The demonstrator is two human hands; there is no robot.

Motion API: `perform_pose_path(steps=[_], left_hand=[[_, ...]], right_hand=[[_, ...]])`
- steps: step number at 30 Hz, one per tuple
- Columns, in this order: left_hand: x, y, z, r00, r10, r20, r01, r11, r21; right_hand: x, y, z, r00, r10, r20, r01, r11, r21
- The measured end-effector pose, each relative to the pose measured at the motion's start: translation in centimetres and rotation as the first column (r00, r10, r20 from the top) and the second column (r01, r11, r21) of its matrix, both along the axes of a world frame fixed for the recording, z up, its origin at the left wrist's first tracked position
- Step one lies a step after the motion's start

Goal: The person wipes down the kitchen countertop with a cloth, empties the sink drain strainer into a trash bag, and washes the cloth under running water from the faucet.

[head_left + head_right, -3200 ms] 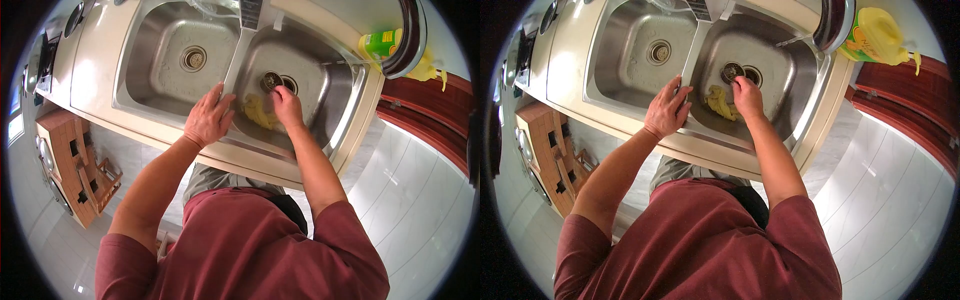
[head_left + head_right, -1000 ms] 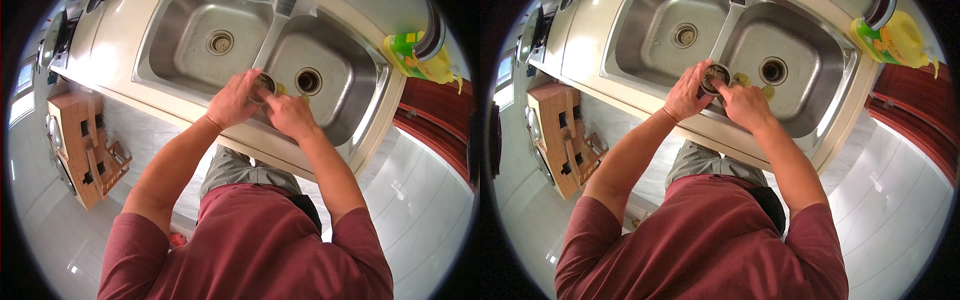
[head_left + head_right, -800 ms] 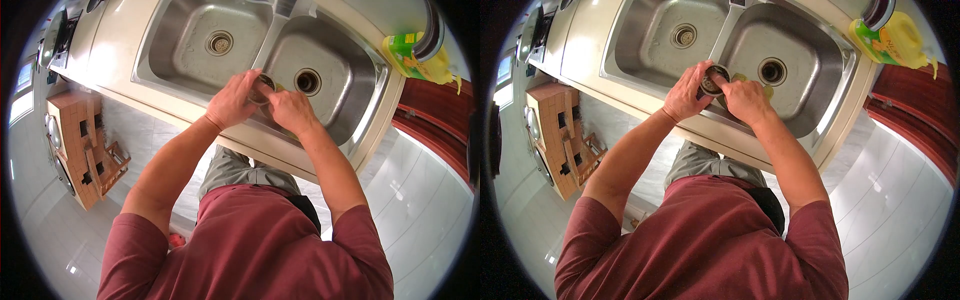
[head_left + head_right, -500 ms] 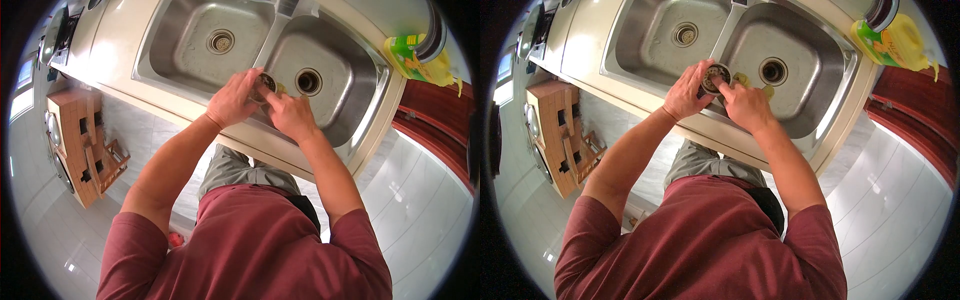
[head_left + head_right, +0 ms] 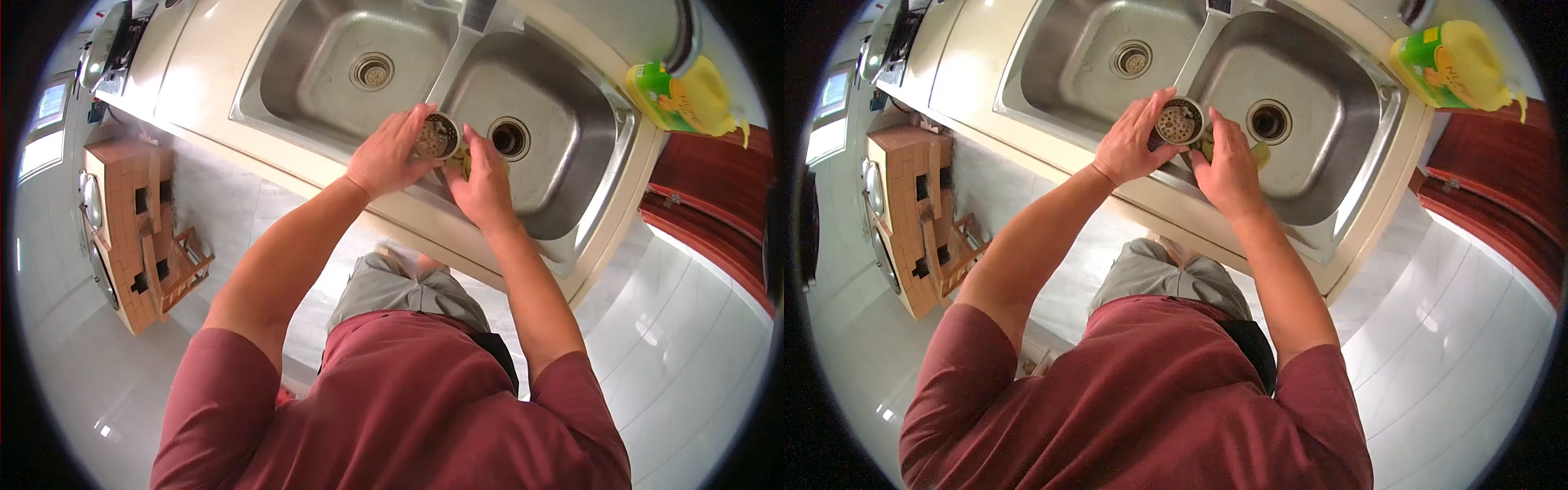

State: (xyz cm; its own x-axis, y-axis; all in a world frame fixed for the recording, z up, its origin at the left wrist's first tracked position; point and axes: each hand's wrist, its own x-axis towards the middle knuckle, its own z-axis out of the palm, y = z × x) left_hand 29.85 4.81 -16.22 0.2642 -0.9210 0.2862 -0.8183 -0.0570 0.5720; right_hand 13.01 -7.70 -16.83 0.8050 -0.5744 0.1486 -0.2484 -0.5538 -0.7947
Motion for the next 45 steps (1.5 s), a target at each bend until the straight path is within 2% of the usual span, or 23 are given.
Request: perform_pose_path(steps=[6,10,12,13,15,19,21,23,24,26,28,30,32,33,34,35,37,40,41,42,43,44,45], left_hand=[[-0.6,-0.4,1.2,0.982,0.147,-0.117,-0.142,0.989,0.047],[-4.0,-1.1,5.2,0.827,0.46,-0.324,-0.44,0.888,0.137],[-5.5,-0.7,5.9,0.788,0.519,-0.33,-0.514,0.851,0.111],[-6.1,-0.3,6.2,0.783,0.53,-0.325,-0.532,0.842,0.09],[-6.8,2.7,8.3,0.782,0.487,-0.388,-0.5,0.863,0.074],[-9.0,13.0,11.7,0.776,0.376,-0.506,-0.498,0.858,-0.126],[-10.8,19.0,10.2,0.723,0.354,-0.594,-0.567,0.794,-0.217],[-13.1,26.4,6.9,0.678,0.403,-0.615,-0.597,0.789,-0.141],[-14.7,30.5,5.6,0.646,0.543,-0.537,-0.585,0.804,0.11],[-19.0,39.1,-2.9,0.618,0.689,-0.38,-0.614,0.724,0.314],[-24.7,48.3,-9.0,0.506,0.833,-0.224,-0.539,0.508,0.672],[-31.7,58.1,-13.7,0.435,0.879,-0.194,-0.448,0.398,0.801],[-37.7,64.6,-13.4,0.281,0.955,-0.095,-0.305,0.182,0.935],[-40.9,67.8,-13.8,0.217,0.973,-0.076,-0.296,0.14,0.945],[-44.3,69.9,-13.9,-0.004,0.998,-0.065,-0.33,0.06,0.942],[-50.3,75.7,-18.5,-0.133,0.991,-0.031,-0.365,-0.02,0.931],[-52.1,72.4,-14.3,-0.543,0.839,0.045,-0.209,-0.187,0.96],[-54.8,68.3,-14.0,-0.577,0.799,0.167,0.02,-0.191,0.981],[-56.9,68.1,-15.3,-0.47,0.876,0.107,-0.019,-0.131,0.991],[-59.5,68.4,-17.1,-0.352,0.935,0.038,-0.056,-0.061,0.997],[-60.9,68.2,-19.2,-0.226,0.973,-0.038,-0.091,0.018,0.996],[-58.9,65.1,-18.4,-0.109,0.994,-0.023,-0.073,0.015,0.997],[-57.8,63.3,-18.8,-0.211,0.977,-0.024,-0.04,0.016,0.999]], right_hand=[[0.5,2.1,-0.9,0.991,-0.054,0.121,0.046,0.997,0.061],[0.7,3.6,4.1,0.98,-0.04,0.193,0.031,0.998,0.051],[0.9,3.6,3.6,0.974,0.016,0.224,0.007,0.995,-0.101],[1.9,2.9,2.4,0.923,0.084,0.376,0.018,0.965,-0.261],[1.7,5.2,6.1,0.933,0.062,0.355,0.112,0.886,-0.449],[0.1,11.2,9.4,0.919,-0.03,0.393,-0.013,0.994,0.105],[-1.2,14.3,10.5,0.935,-0.094,0.343,-0.067,0.901,0.429],[-3.0,17.2,10.3,0.932,-0.127,0.34,-0.106,0.801,0.589],[-4.2,18.7,10.1,0.932,-0.152,0.328,-0.119,0.727,0.676],[-6.3,21.2,9.1,0.941,-0.17,0.292,-0.132,0.611,0.781],[-8.6,23.5,7.4,0.962,-0.145,0.23,-0.113,0.556,0.824],[-10.3,24.5,4.9,0.984,-0.12,0.135,-0.055,0.514,0.856],[-12.0,24.3,0.6,0.996,-0.091,-0.002,0.044,0.466,0.884],[-12.9,23.6,-2.2,0.993,-0.101,-0.069,0.109,0.485,0.867],[-13.7,22.6,-5.3,0.985,-0.112,-0.133,0.171,0.503,0.847],[-14.3,21.4,-8.6,0.974,-0.122,-0.19,0.226,0.521,0.823],[-15.2,18.1,-14.1,0.941,-0.129,-0.312,0.32,0.631,0.707],[-15.3,11.7,-20.7,0.864,-0.191,-0.466,0.4,0.822,0.406],[-14.9,9.5,-22.4,0.85,-0.209,-0.483,0.38,0.879,0.288],[-14.9,6.8,-24.2,0.843,-0.21,-0.496,0.234,0.972,-0.013],[-14.8,4.4,-26.1,0.839,-0.212,-0.501,0.055,0.949,-0.31],[-14.2,2.9,-26.8,0.836,-0.237,-0.495,0.065,0.938,-0.339],[-13.2,2.1,-26.9,0.833,-0.26,-0.488,0.073,0.927,-0.368]])
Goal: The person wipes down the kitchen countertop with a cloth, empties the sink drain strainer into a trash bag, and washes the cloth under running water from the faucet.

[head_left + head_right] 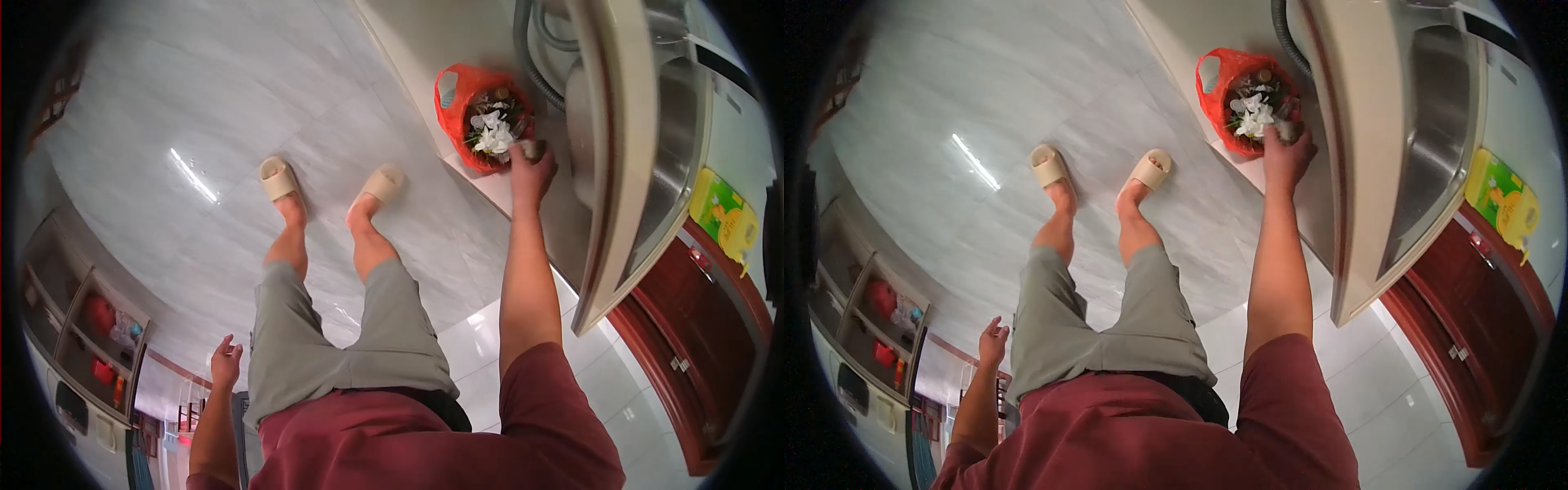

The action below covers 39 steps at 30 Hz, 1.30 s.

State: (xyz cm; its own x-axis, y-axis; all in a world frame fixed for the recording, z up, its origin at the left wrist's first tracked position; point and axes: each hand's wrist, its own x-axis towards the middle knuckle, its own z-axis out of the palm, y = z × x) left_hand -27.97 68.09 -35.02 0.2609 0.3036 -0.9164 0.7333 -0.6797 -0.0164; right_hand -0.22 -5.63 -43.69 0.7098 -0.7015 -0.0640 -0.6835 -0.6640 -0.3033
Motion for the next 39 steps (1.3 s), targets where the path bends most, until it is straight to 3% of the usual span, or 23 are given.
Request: perform_pose_path(steps=[2,4,7,10,17,20,21,23,24,27,32,35,38,39], left_hand=[[0.2,-2.5,-1.4,0.975,0.209,-0.073,-0.209,0.978,-0.002],[-1.2,-2.2,-3.3,0.967,0.254,-0.017,-0.255,0.962,-0.099],[-0.6,-2.2,-4.3,0.95,0.312,-0.012,-0.31,0.939,-0.149],[0.9,-2.5,-4.0,0.921,0.387,-0.033,-0.389,0.918,-0.077],[1.4,-1.3,-3.6,0.899,0.435,-0.045,-0.438,0.895,-0.084],[1.7,-1.8,-3.9,0.887,0.459,-0.052,-0.462,0.883,-0.08],[1.7,-2.0,-4.1,0.88,0.471,-0.055,-0.474,0.877,-0.078],[0.9,-1.6,-4.6,0.899,0.436,-0.053,-0.439,0.891,-0.114],[1.2,-1.8,-4.9,0.906,0.42,-0.044,-0.422,0.896,-0.136],[1.9,-2.2,-4.6,0.887,0.462,-0.023,-0.46,0.878,-0.134],[1.4,-2.0,-5.1,0.882,0.463,-0.086,-0.471,0.872,-0.135],[2.2,-2.7,-5.1,0.879,0.473,-0.063,-0.477,0.866,-0.149],[2.4,-3.0,-4.6,0.894,0.44,-0.079,-0.447,0.882,-0.149],[2.7,-3.0,-4.9,0.898,0.435,-0.069,-0.441,0.886,-0.145]], right_hand=[[1.6,-1.6,-1.6,0.997,-0.024,0.079,0.027,0.999,-0.041],[2.7,-4.3,-5.3,0.972,0.047,0.229,-0.011,0.987,-0.158],[5.0,-5.9,-8.4,0.996,0.07,-0.063,-0.067,0.997,0.048],[6.2,-5.0,-8.6,0.99,0.084,-0.11,-0.072,0.991,0.109],[6.2,-4.8,-5.4,0.998,0.063,0.028,-0.063,0.998,0.008],[7.4,-3.0,-3.3,0.982,0.037,0.187,-0.057,0.993,0.1],[7.4,-2.6,-4.9,0.92,0.059,0.387,-0.073,0.997,0.019],[5.4,-6.1,-10.7,0.992,0.092,0.085,-0.086,0.994,-0.071],[5.7,-6.0,-11.1,0.993,0.098,-0.063,-0.104,0.988,-0.112],[6.3,-6.0,-9.3,0.992,0.109,0.061,-0.101,0.987,-0.122],[6.6,-4.2,-4.2,0.995,0.091,0.028,-0.09,0.994,-0.057],[7.1,-3.3,-4.6,0.922,0.073,0.379,-0.079,0.997,0.0],[4.2,-5.8,-10.5,0.989,0.144,-0.026,-0.146,0.983,-0.109],[4.6,-6.2,-10.1,0.999,0.043,0.0,-0.043,0.988,-0.151]])
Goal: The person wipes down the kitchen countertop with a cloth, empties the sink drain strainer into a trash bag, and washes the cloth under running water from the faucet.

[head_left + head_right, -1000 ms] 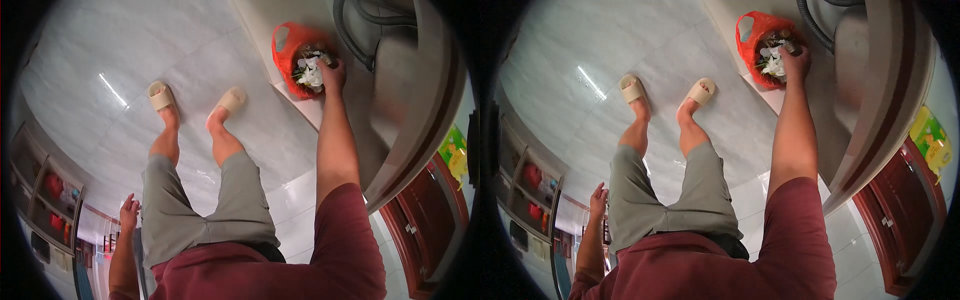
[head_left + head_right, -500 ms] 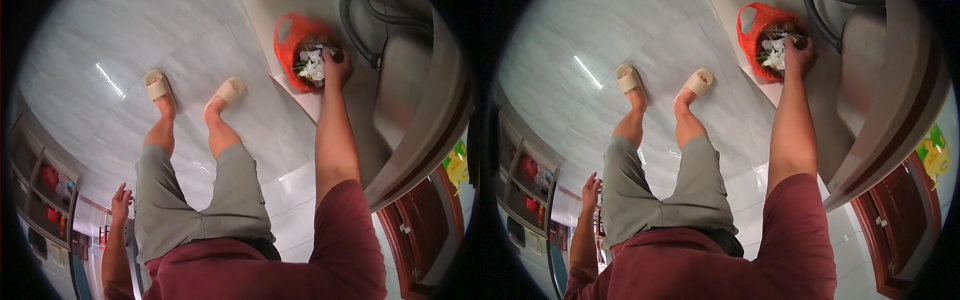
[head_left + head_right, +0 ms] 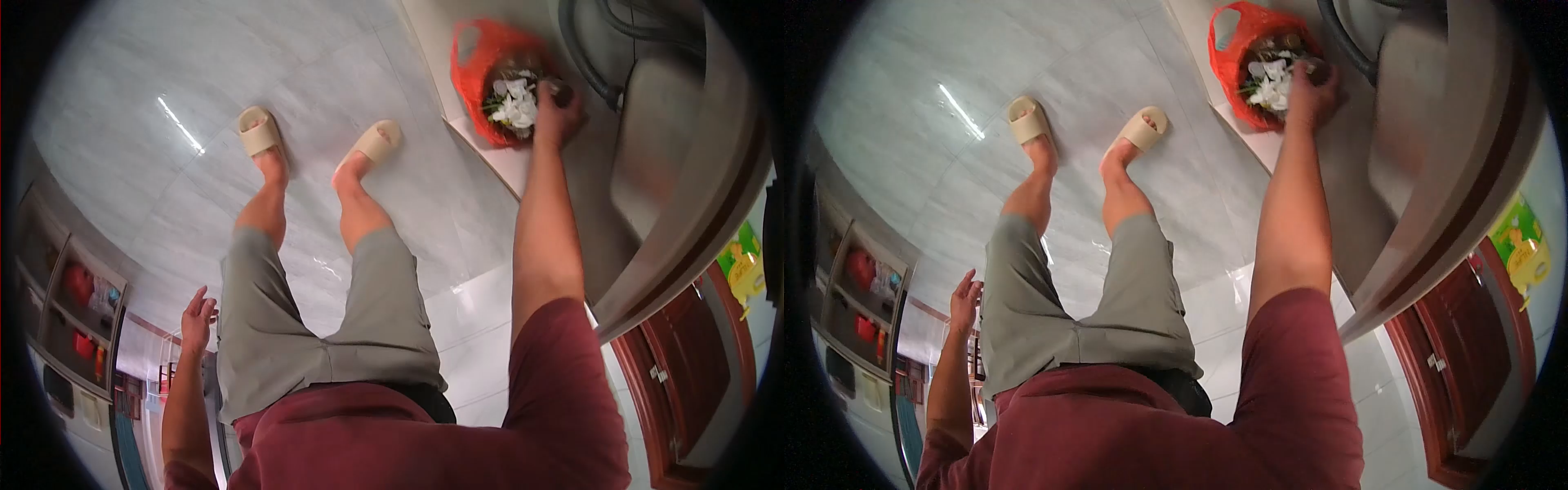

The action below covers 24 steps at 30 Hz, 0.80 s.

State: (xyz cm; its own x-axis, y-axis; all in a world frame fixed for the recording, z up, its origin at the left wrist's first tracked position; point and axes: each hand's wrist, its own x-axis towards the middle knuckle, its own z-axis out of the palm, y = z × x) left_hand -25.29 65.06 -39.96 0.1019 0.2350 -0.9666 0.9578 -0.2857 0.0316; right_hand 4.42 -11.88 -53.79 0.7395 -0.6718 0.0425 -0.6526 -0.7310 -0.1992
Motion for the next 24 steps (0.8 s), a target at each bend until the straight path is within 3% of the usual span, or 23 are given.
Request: perform_pose_path(steps=[4,7,8,9,11,12,13,15,16,20,24], left_hand=[[-0.8,1.2,0.4,0.999,0.028,0.026,-0.028,1.0,-0.003],[-0.9,1.5,0.3,1.0,-0.012,0.008,0.012,1.0,-0.002],[0.2,1.0,0.8,1.0,-0.022,0.012,0.022,1.0,0.005],[1.1,0.4,1.3,0.999,-0.02,0.033,0.02,1.0,0.023],[2.2,-0.4,3.2,0.996,0.025,0.082,-0.026,1.0,0.009],[2.8,-0.4,3.9,0.993,0.041,0.109,-0.04,0.999,-0.011],[2.7,-0.2,4.5,0.995,0.032,0.097,-0.03,0.999,-0.028],[3.2,0.4,5.8,0.996,-0.066,0.059,0.068,0.997,-0.039],[3.6,0.7,6.4,0.993,-0.103,0.059,0.105,0.994,-0.034],[7.8,0.7,10.1,0.988,-0.098,0.119,0.102,0.995,-0.022],[15.3,1.5,13.1,0.928,-0.236,0.288,0.258,0.965,-0.04]], right_hand=[[1.6,4.4,5.9,0.987,-0.038,0.157,0.03,0.998,0.053],[-0.8,1.7,1.8,0.992,0.11,-0.068,-0.113,0.993,-0.033],[-1.7,-0.1,0.9,0.992,0.052,-0.113,-0.038,0.991,0.125],[-1.5,0.2,0.7,0.991,-0.082,0.109,0.05,0.961,0.273],[-2.1,1.5,2.3,0.794,-0.43,0.429,0.119,0.803,0.584],[-1.7,4.6,7.2,0.835,-0.52,0.177,0.26,0.658,0.707],[-3.3,4.9,7.3,0.748,-0.647,0.15,0.162,0.397,0.903],[-5.8,7.4,9.5,0.632,-0.773,-0.052,-0.095,-0.144,0.985],[-6.3,10.1,11.6,0.589,-0.798,-0.123,-0.142,-0.252,0.957],[-5.6,20.1,23.1,0.574,-0.75,-0.329,-0.268,-0.552,0.79],[-4.0,24.5,33.3,0.796,-0.597,-0.103,-0.313,-0.55,0.774]])
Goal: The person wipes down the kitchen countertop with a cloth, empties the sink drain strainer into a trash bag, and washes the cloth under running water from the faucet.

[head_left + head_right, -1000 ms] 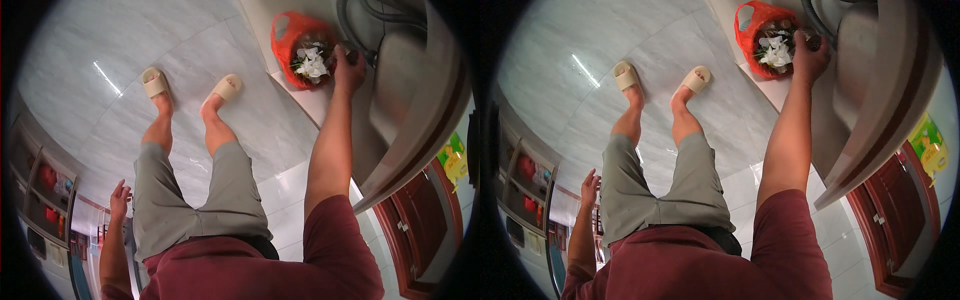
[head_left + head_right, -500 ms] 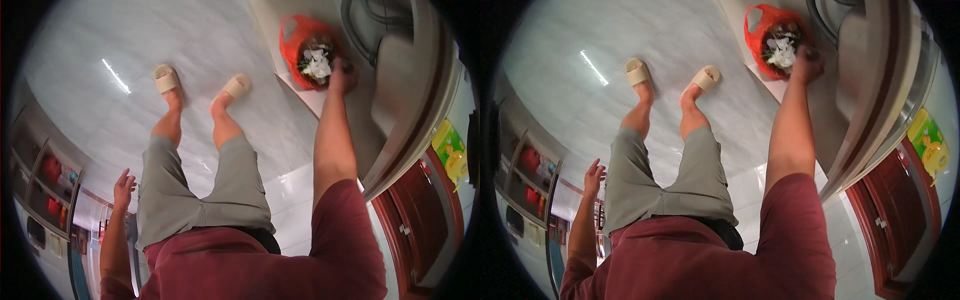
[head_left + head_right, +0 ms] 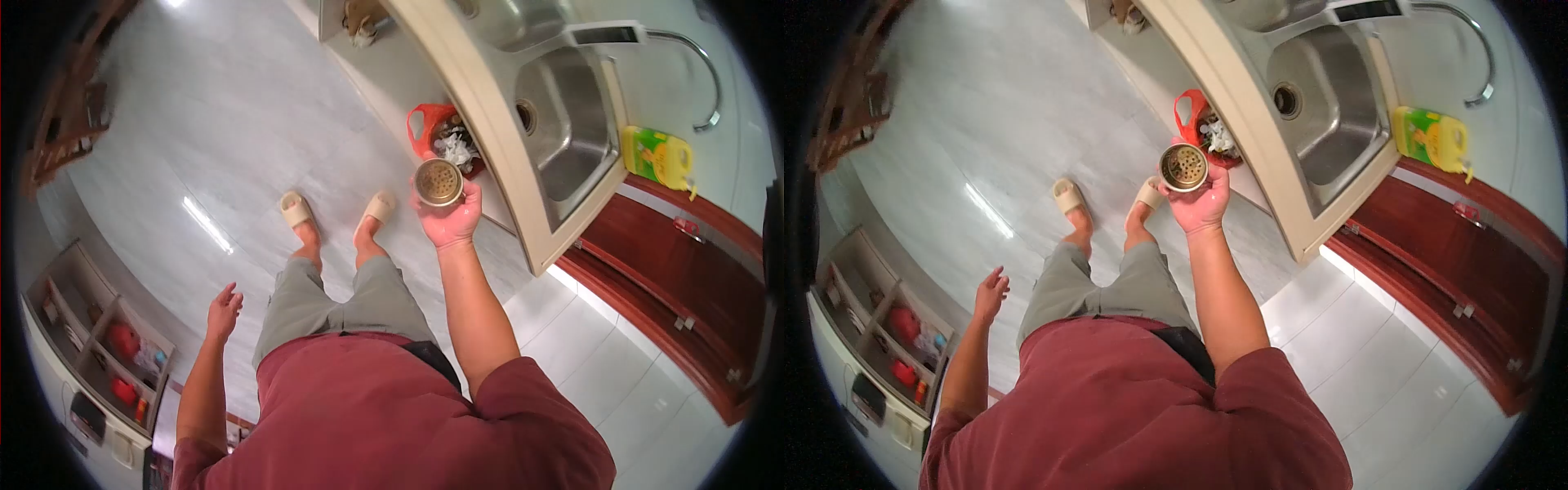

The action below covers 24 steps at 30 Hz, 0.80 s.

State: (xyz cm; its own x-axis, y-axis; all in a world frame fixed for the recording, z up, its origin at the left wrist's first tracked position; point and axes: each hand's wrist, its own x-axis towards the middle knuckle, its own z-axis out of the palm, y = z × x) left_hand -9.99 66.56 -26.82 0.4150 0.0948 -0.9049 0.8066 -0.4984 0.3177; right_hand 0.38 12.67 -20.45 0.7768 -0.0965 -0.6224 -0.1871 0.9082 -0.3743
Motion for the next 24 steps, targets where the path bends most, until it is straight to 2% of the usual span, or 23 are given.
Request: perform_pose_path(steps=[2,3,4,5,6,7,9,11,13,14,17,18,19,21,22,24], left_hand=[[4.3,0.5,0.2,0.993,-0.068,0.1,0.07,0.997,-0.016],[6.6,0.3,0.8,0.991,-0.055,0.125,0.054,0.998,0.011],[9.1,-0.3,1.4,0.987,-0.044,0.153,0.04,0.999,0.033],[11.6,-0.9,1.9,0.983,-0.036,0.18,0.027,0.998,0.053],[13.6,-0.7,0.8,0.965,-0.113,0.237,0.092,0.991,0.098],[16.0,-2.3,2.1,0.916,-0.222,0.335,0.195,0.974,0.111],[20.1,-7.2,4.7,0.759,-0.411,0.505,0.379,0.91,0.171],[23.1,-14.3,8.8,0.688,-0.345,0.639,0.454,0.891,-0.007],[25.0,-22.4,14.5,0.605,-0.335,0.722,0.594,0.794,-0.129],[25.3,-26.4,17.5,0.52,-0.319,0.792,0.68,0.716,-0.159],[25.4,-37.3,24.3,0.279,-0.158,0.947,0.852,0.496,-0.168],[25.1,-40.6,26.8,0.237,-0.117,0.964,0.874,0.458,-0.159],[25.0,-43.3,28.4,0.197,-0.075,0.977,0.897,0.416,-0.149],[25.4,-47.7,28.5,0.094,0.013,0.995,0.936,0.339,-0.093],[25.9,-49.5,28.8,0.045,0.07,0.997,0.951,0.303,-0.064],[27.0,-52.2,30.4,0.137,-0.067,0.988,0.948,0.297,-0.111]], right_hand=[[0.4,0.3,3.9,0.997,0.039,0.069,-0.034,0.997,-0.073],[0.4,0.5,5.7,0.993,0.058,0.099,-0.047,0.992,-0.114],[0.8,0.8,7.9,0.999,0.033,0.04,-0.023,0.977,-0.212],[1.0,1.0,9.9,0.997,0.006,0.072,0.009,0.975,-0.22],[1.1,0.9,11.5,0.995,-0.022,0.101,0.044,0.973,-0.224],[1.0,0.8,12.7,0.991,-0.052,0.127,0.08,0.971,-0.225],[0.8,-0.2,14.2,0.985,-0.076,0.157,0.114,0.961,-0.252],[0.5,-1.6,15.5,0.979,-0.091,0.185,0.143,0.946,-0.291],[0.3,-3.4,15.7,0.979,-0.093,0.182,0.146,0.942,-0.301],[0.2,-4.4,15.8,0.979,-0.091,0.18,0.143,0.943,-0.301],[1.4,-7.3,17.6,0.946,0.163,0.281,-0.068,0.946,-0.317],[1.5,-8.6,16.6,0.937,0.192,0.291,-0.092,0.941,-0.327],[2.5,-8.3,17.6,0.968,0.094,0.232,-0.005,0.933,-0.359],[4.6,-8.0,21.4,0.988,-0.108,0.108,0.145,0.885,-0.441],[4.4,-9.6,21.9,0.99,-0.033,0.14,0.096,0.876,-0.472],[4.1,-12.5,23.1,0.98,0.068,0.186,0.046,0.836,-0.547]])
